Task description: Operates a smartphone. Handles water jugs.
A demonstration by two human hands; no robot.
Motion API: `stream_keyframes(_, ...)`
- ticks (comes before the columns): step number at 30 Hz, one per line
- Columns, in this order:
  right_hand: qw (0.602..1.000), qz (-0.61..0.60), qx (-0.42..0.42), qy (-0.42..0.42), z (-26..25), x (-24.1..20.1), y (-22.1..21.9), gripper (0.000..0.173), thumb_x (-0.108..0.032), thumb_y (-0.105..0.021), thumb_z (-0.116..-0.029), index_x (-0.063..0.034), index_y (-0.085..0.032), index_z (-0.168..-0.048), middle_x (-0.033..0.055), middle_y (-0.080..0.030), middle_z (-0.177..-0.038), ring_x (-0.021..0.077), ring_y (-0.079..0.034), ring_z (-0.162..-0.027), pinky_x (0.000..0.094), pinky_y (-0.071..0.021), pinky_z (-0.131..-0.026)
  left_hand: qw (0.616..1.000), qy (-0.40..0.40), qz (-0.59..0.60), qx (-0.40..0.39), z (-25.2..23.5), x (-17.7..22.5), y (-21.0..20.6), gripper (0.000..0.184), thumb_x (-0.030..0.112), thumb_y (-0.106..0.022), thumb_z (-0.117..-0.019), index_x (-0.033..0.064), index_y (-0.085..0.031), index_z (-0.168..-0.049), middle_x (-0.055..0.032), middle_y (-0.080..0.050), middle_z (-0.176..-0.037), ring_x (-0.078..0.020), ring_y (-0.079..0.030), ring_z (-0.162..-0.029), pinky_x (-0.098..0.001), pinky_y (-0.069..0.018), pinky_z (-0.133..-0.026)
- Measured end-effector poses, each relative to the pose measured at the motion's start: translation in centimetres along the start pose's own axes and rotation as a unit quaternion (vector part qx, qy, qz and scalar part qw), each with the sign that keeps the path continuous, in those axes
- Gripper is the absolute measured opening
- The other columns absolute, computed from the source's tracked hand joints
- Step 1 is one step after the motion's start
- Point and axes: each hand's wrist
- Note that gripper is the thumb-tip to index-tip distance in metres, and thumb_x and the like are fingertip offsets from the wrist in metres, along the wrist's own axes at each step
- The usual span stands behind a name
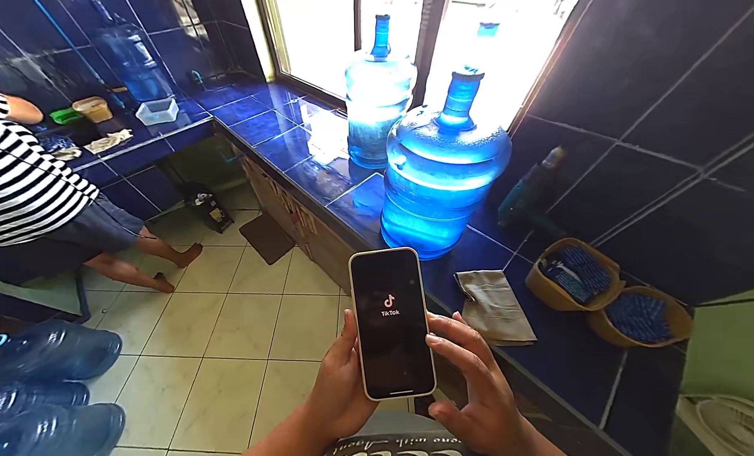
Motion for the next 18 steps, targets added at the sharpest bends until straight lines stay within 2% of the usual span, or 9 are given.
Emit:
stream_keyframes(9, 0.998, 0.015, 0.049, -0.032, 1.3, -0.1, 0.8, 0.056, -0.056, -0.056, -0.0993, -0.0249, -0.051, -0.145, 0.0002, -0.055, -0.149, 0.0214, -0.05, -0.139, 0.0569, -0.0355, -0.12, 0.999, 0.049, 0.002, -0.022, -1.9, -0.6, 0.0, 0.061, 0.057, -0.036, -0.1052, 0.0114, -0.057, -0.14, -0.0133, -0.061, -0.139, -0.0265, -0.056, -0.132, -0.0484, -0.043, -0.113)
stream_keyframes(12, 0.997, 0.036, 0.057, -0.044, 1.9, 0.0, 2.3, 0.055, -0.058, -0.056, -0.099, -0.0264, -0.052, -0.145, -0.0003, -0.056, -0.147, 0.0213, -0.051, -0.139, 0.0574, -0.0371, -0.118, 0.998, 0.06, -0.008, -0.01, -3.2, -1.7, -0.5, 0.059, 0.059, -0.04, -0.1033, 0.0134, -0.061, -0.135, -0.01, -0.066, -0.131, -0.0226, -0.061, -0.124, -0.0453, -0.0478, -0.108)
stream_keyframes(14, 0.996, 0.035, 0.06, -0.057, 2.2, 0.5, 3.4, 0.058, -0.06, -0.057, -0.0974, -0.0287, -0.05, -0.146, -0.0019, -0.055, -0.148, 0.0205, -0.05, -0.139, 0.0538, -0.0379, -0.118, 0.998, 0.06, -0.027, -0.011, -4.3, -2.4, -0.9, 0.06, 0.061, -0.04, -0.1029, 0.0143, -0.063, -0.133, -0.0074, -0.069, -0.126, -0.0197, -0.064, -0.12, -0.042, -0.0507, -0.105)
stream_keyframes(16, 0.996, 0.016, 0.06, -0.07, 2.1, 1.5, 4.9, 0.061, -0.059, -0.059, -0.0962, -0.032, -0.045, -0.15, -0.0034, -0.053, -0.15, 0.0194, -0.049, -0.14, 0.0471, -0.0397, -0.118, 0.997, 0.062, -0.047, -0.016, -5.6, -3.1, -1.1, 0.061, 0.061, -0.034, -0.1044, 0.0142, -0.062, -0.132, -0.0057, -0.069, -0.125, -0.018, -0.064, -0.118, -0.0405, -0.051, -0.104)
stream_keyframes(18, 0.993, -0.004, 0.08, -0.09, 1.9, 2.3, 6.7, 0.061, -0.056, -0.059, -0.0976, -0.0323, -0.043, -0.152, -0.005, -0.058, -0.142, 0.0163, -0.056, -0.131, 0.0397, -0.0461, -0.112, 0.996, 0.069, -0.055, -0.023, -7.0, -4.0, -1.3, 0.062, 0.059, -0.029, -0.1061, 0.0129, -0.059, -0.136, -0.0074, -0.067, -0.129, -0.0198, -0.062, -0.122, -0.0424, -0.0492, -0.107)
Point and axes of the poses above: each hand's wrist, its own z-axis away from the middle knuckle, its own y-axis out of the back of the hand, x = y × z
